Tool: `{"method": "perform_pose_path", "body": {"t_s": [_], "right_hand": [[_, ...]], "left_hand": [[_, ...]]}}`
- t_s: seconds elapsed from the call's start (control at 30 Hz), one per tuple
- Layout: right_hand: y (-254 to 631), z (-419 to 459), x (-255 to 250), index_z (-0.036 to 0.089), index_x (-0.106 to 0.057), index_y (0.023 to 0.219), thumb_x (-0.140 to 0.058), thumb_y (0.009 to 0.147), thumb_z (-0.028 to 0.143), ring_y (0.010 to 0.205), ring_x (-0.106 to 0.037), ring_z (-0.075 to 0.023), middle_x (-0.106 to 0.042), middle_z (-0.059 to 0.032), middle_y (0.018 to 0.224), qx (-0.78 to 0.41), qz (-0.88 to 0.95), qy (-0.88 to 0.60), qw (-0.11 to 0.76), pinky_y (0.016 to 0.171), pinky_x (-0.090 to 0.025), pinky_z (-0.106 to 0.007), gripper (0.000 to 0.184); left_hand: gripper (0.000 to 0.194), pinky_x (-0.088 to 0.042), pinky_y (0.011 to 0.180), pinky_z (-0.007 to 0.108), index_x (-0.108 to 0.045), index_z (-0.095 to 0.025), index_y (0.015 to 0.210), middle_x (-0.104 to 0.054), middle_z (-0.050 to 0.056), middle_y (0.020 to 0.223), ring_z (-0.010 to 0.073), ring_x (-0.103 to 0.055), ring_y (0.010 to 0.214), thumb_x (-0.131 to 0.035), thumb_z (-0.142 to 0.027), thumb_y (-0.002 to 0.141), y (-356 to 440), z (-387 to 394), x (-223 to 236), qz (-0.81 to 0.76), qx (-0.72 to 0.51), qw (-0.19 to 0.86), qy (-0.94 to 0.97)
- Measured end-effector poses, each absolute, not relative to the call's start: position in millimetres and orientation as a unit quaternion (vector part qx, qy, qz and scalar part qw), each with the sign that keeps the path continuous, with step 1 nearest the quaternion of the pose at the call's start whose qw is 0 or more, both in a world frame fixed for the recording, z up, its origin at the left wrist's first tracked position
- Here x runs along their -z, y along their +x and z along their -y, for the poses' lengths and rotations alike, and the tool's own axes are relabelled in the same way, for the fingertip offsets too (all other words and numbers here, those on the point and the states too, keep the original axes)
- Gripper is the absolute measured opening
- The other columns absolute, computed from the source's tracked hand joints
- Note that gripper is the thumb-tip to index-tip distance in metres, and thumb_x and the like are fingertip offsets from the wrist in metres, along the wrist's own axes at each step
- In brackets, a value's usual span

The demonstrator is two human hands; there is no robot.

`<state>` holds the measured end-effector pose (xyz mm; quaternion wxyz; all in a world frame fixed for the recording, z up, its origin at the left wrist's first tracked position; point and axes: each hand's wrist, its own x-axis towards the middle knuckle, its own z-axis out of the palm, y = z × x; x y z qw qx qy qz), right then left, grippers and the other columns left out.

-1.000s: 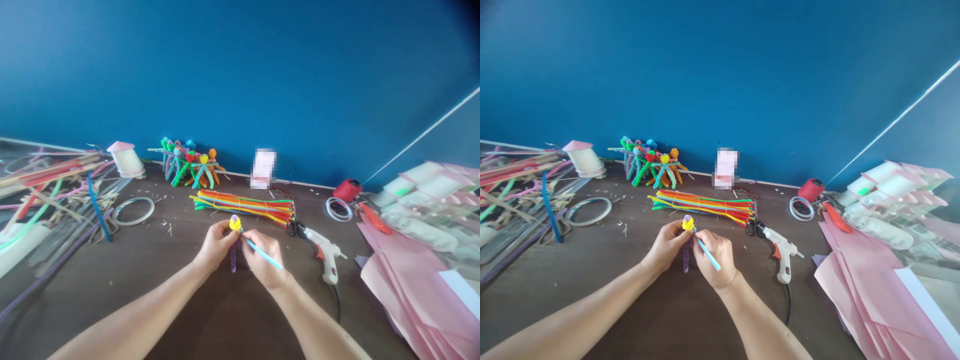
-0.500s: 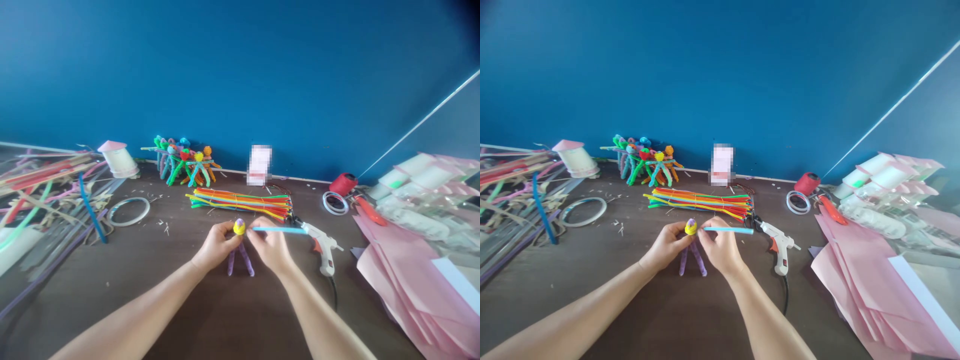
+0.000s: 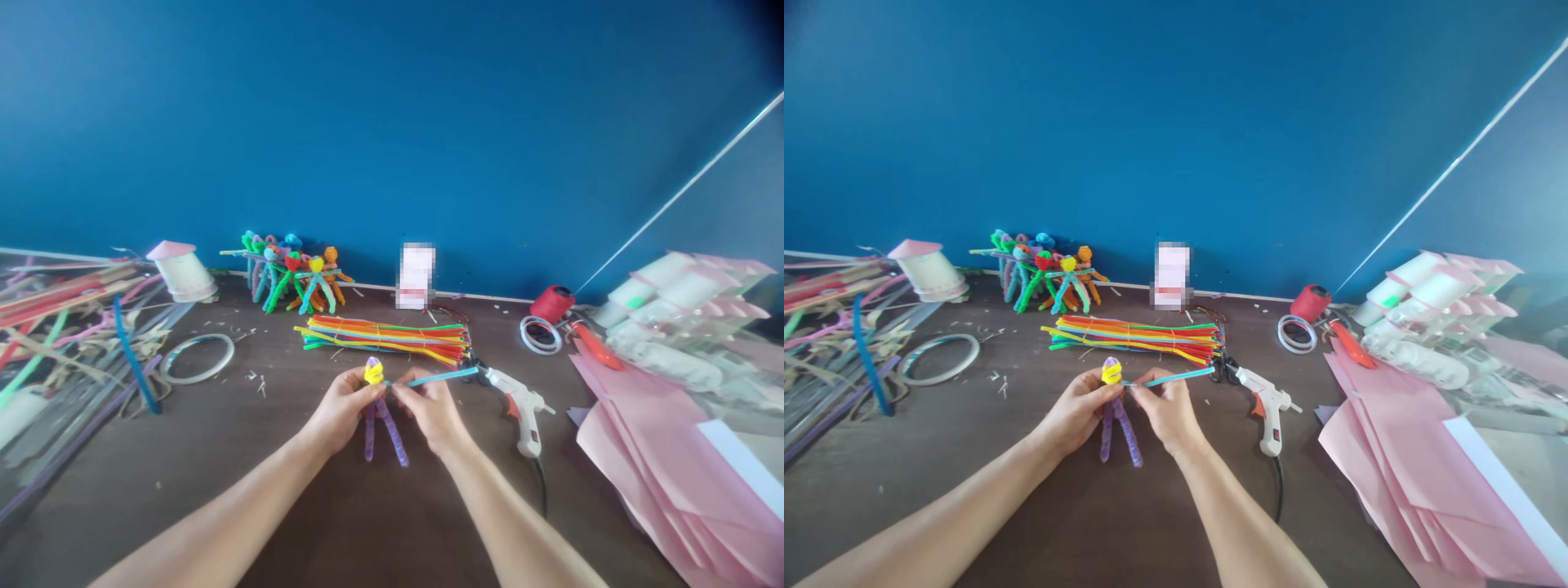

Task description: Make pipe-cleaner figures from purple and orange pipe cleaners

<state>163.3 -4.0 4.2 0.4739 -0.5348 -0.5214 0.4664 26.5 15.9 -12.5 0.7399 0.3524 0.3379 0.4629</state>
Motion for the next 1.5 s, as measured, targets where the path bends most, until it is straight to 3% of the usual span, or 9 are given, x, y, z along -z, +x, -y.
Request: {"method": "perform_pose_path", "body": {"t_s": [0.17,0.4,0.53,0.73,0.83,1.03,1.2,1.37,1.5], "right_hand": [[160.1,12.9,-7.3,0.018,-0.058,0.067,-0.047,0.079,0.024,0.061,-0.054,-0.0132,-0.06,-0.0017,0.065,-0.22,0.701,-0.527,0.428,0.06,-0.04,-0.023,0.018],[165.3,19.9,-13.1,0.018,-0.059,0.072,-0.043,0.083,0.02,0.064,-0.056,-0.0132,-0.061,-0.0036,0.068,-0.088,0.777,-0.51,0.359,0.062,-0.039,-0.022,0.019],[169.6,14.0,-16.0,0.017,-0.057,0.066,-0.048,0.08,0.023,0.062,-0.05,-0.0133,-0.055,-0.0024,0.065,-0.183,0.726,-0.511,0.422,0.061,-0.038,-0.024,0.017],[174.3,2.2,-8.2,0.016,-0.055,0.063,-0.064,0.064,0.03,0.041,-0.035,-0.0059,-0.042,0.0066,0.047,-0.616,0.447,-0.48,0.437,0.04,-0.026,-0.019,0.017],[172.5,1.3,-4.2,0.016,-0.052,0.061,-0.07,0.057,0.031,0.036,-0.032,-0.0041,-0.041,0.0084,0.043,-0.714,0.339,-0.441,0.426,0.037,-0.021,-0.018,0.024],[163.6,1.5,1.5,0.016,-0.049,0.058,-0.071,0.055,0.033,0.036,-0.035,-0.0046,-0.045,0.0073,0.04,-0.696,0.298,-0.448,0.476,0.037,-0.024,-0.018,0.028],[161.5,1.0,4.6,0.016,-0.052,0.062,-0.066,0.06,0.033,0.036,-0.035,-0.0053,-0.045,0.007,0.041,-0.59,0.368,-0.514,0.503,0.036,-0.024,-0.018,0.022],[161.0,3.2,4.3,0.017,-0.053,0.061,-0.059,0.069,0.031,0.038,-0.039,-0.007,-0.045,0.0059,0.044,-0.507,0.467,-0.538,0.486,0.038,-0.027,-0.019,0.018],[158.7,7.9,-0.2,0.018,-0.054,0.064,-0.052,0.076,0.028,0.045,-0.048,-0.0104,-0.053,0.0029,0.05,-0.44,0.563,-0.536,0.45,0.046,-0.037,-0.021,0.016]], "left_hand": [[0.021,-0.043,0.049,0.02,-0.057,-0.012,0.071,-0.054,-0.002,0.058,0.0074,-0.048,0.049,-0.067,-0.027,0.063,29.7,-16.1,15.3,-0.372,-0.488,0.687,0.389],[0.019,-0.04,0.047,0.019,-0.058,-0.012,0.07,-0.053,-0.002,0.056,0.0087,-0.049,0.048,-0.061,-0.031,0.067,26.7,-14.7,19.1,-0.426,-0.457,0.588,0.513],[0.016,-0.04,0.049,0.02,-0.061,-0.013,0.068,-0.056,-0.001,0.057,0.0096,-0.05,0.051,-0.064,-0.028,0.064,24.0,-14.4,14.1,-0.406,-0.436,0.587,0.548],[0.013,-0.041,0.053,0.02,-0.064,-0.013,0.066,-0.058,-0.001,0.059,0.0086,-0.05,0.053,-0.069,-0.022,0.059,21.8,-11.0,10.6,-0.347,-0.404,0.68,0.503],[0.015,-0.041,0.051,0.02,-0.061,-0.013,0.063,-0.056,-0.002,0.056,0.0073,-0.049,0.051,-0.071,-0.021,0.057,21.3,-9.8,11.9,-0.314,-0.413,0.738,0.43],[0.018,-0.042,0.05,0.019,-0.057,-0.013,0.067,-0.056,-0.001,0.057,0.0073,-0.05,0.05,-0.071,-0.022,0.06,21.6,-13.6,10.6,-0.308,-0.433,0.771,0.351],[0.025,-0.041,0.048,0.019,-0.058,-0.012,0.073,-0.056,-0.001,0.061,0.0069,-0.049,0.05,-0.073,-0.025,0.057,24.8,-15.3,13.5,-0.353,-0.447,0.737,0.363],[0.024,-0.039,0.047,0.018,-0.057,-0.011,0.07,-0.054,-0.002,0.058,0.0064,-0.048,0.048,-0.071,-0.027,0.059,27.0,-15.6,18.7,-0.368,-0.462,0.711,0.382],[0.021,-0.04,0.046,0.019,-0.056,-0.012,0.07,-0.053,-0.003,0.056,0.0059,-0.047,0.046,-0.068,-0.028,0.062,27.7,-16.1,18.8,-0.363,-0.48,0.701,0.382]]}}
